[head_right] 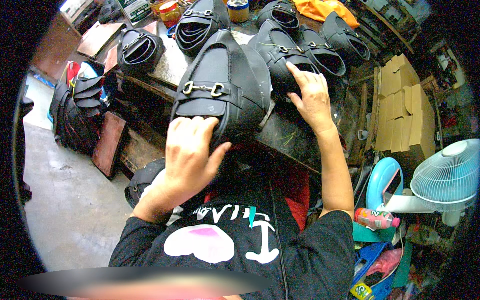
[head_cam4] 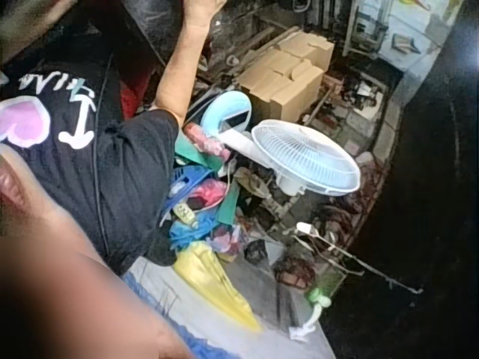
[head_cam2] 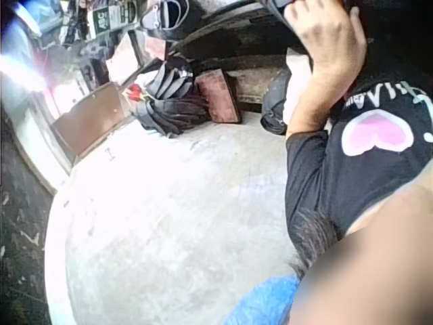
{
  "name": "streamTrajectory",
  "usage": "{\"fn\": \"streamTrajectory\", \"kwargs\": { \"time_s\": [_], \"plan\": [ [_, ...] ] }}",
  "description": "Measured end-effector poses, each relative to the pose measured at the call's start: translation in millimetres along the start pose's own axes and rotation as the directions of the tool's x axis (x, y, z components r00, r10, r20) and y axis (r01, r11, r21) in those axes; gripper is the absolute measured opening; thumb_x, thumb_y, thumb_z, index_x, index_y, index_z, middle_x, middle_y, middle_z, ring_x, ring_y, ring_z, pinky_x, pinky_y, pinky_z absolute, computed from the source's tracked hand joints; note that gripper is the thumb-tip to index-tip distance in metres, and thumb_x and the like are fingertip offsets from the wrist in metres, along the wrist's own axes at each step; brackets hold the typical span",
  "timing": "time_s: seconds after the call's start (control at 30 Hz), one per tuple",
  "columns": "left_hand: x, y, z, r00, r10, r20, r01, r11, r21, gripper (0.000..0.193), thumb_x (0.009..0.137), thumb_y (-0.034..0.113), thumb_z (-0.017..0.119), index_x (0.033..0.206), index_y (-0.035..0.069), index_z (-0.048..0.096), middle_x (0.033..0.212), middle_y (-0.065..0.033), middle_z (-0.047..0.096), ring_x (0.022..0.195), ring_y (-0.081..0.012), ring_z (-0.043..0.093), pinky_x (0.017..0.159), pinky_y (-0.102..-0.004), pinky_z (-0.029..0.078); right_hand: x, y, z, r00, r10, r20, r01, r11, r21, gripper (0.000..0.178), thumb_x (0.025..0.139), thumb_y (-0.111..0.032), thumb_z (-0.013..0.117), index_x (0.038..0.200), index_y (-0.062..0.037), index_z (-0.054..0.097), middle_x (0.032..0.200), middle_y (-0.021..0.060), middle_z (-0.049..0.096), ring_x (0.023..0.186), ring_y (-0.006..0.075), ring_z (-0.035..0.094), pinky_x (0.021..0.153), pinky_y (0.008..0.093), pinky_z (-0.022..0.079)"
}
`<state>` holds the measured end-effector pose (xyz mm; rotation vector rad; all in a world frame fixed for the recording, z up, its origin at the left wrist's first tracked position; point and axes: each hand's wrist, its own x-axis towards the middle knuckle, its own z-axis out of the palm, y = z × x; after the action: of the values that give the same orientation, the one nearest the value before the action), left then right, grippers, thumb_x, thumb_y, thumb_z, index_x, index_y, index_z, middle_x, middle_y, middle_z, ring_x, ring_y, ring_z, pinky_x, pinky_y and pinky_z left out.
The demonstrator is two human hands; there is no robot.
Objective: The person uses scissors to trim excess material from the edges of black slip-on shoes. They handle each shoe individually, cutting along the seams and then placing the trimmed shoes on the workbench.
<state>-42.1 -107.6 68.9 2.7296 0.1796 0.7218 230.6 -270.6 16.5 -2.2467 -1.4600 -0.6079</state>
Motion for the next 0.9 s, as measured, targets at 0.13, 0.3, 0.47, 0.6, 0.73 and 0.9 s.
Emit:
{"fn": "streamTrajectory", "kwargs": {
  "time_s": [0.13,0.3,0.47,0.6,0.73,0.9],
  "plan": [
    [10,9,13,0.998,-0.025,0.055,0.025,1.000,0.009,0.042,0.079,0.024,0.076,0.107,0.000,0.056,0.093,-0.0160,0.060,0.089,-0.0331,0.060,0.086,-0.0430,0.042,0,-2,3,0.992,0.095,0.078,-0.088,0.992,-0.092,0.086,0.069,-0.009,0.082,0.147,-0.0193,0.045,0.108,0.0084,0.061,0.103,0.0285,0.058,0.094,0.0419,0.044],
    [35,13,52,0.999,-0.025,-0.037,0.023,0.998,-0.053,0.044,0.083,0.027,0.073,0.111,0.001,0.053,0.091,-0.0152,0.058,0.086,-0.0335,0.059,0.077,-0.0420,0.045,7,-18,-5,0.983,0.088,-0.162,-0.059,0.983,0.175,0.054,0.084,-0.015,0.070,0.137,-0.0110,0.057,0.137,0.0157,0.053,0.129,0.0345,0.046,0.113,0.0441,0.030],
    [37,9,71,0.998,-0.004,-0.061,-0.009,0.976,-0.217,0.048,0.085,0.029,0.072,0.118,0.000,0.050,0.091,-0.0162,0.057,0.084,-0.0354,0.060,0.075,-0.0431,0.047,-4,-63,-36,0.973,-0.011,-0.229,0.110,0.899,0.424,0.043,0.088,-0.018,0.063,0.128,-0.0037,0.062,0.135,0.0177,0.056,0.127,0.0354,0.051,0.110,0.0447,0.037],
    [30,-5,58,0.989,0.136,0.053,-0.114,0.948,-0.298,0.052,0.080,0.026,0.076,0.120,0.003,0.051,0.100,-0.0194,0.054,0.094,-0.0377,0.059,0.081,-0.0436,0.048,14,-63,-41,0.993,-0.074,-0.088,0.097,0.950,0.297,0.034,0.091,-0.024,0.066,0.119,-0.0056,0.067,0.126,0.0156,0.061,0.123,0.0368,0.053,0.106,0.0449,0.040],
    [26,-21,46,0.925,0.299,0.234,-0.274,0.953,-0.132,0.081,0.069,0.025,0.083,0.140,0.009,0.046,0.108,-0.0157,0.053,0.099,-0.0337,0.058,0.082,-0.0415,0.049,9,-38,-44,0.991,0.079,-0.108,-0.055,0.977,0.206,0.025,0.096,-0.025,0.062,0.108,-0.0039,0.067,0.104,0.0135,0.068,0.101,0.0292,0.065,0.088,0.0398,0.050],
    [24,-26,49,0.928,0.351,0.126,-0.342,0.936,-0.088,0.083,0.064,0.031,0.084,0.137,0.011,0.052,0.103,-0.0104,0.056,0.096,-0.0286,0.057,0.079,-0.0385,0.050,-41,2,-49,0.794,0.584,0.168,-0.548,0.807,-0.219,0.025,0.092,-0.030,0.065,0.097,-0.0057,0.062,0.086,0.0159,0.069,0.082,0.0379,0.067,0.071,0.0450,0.051]
  ]
}}
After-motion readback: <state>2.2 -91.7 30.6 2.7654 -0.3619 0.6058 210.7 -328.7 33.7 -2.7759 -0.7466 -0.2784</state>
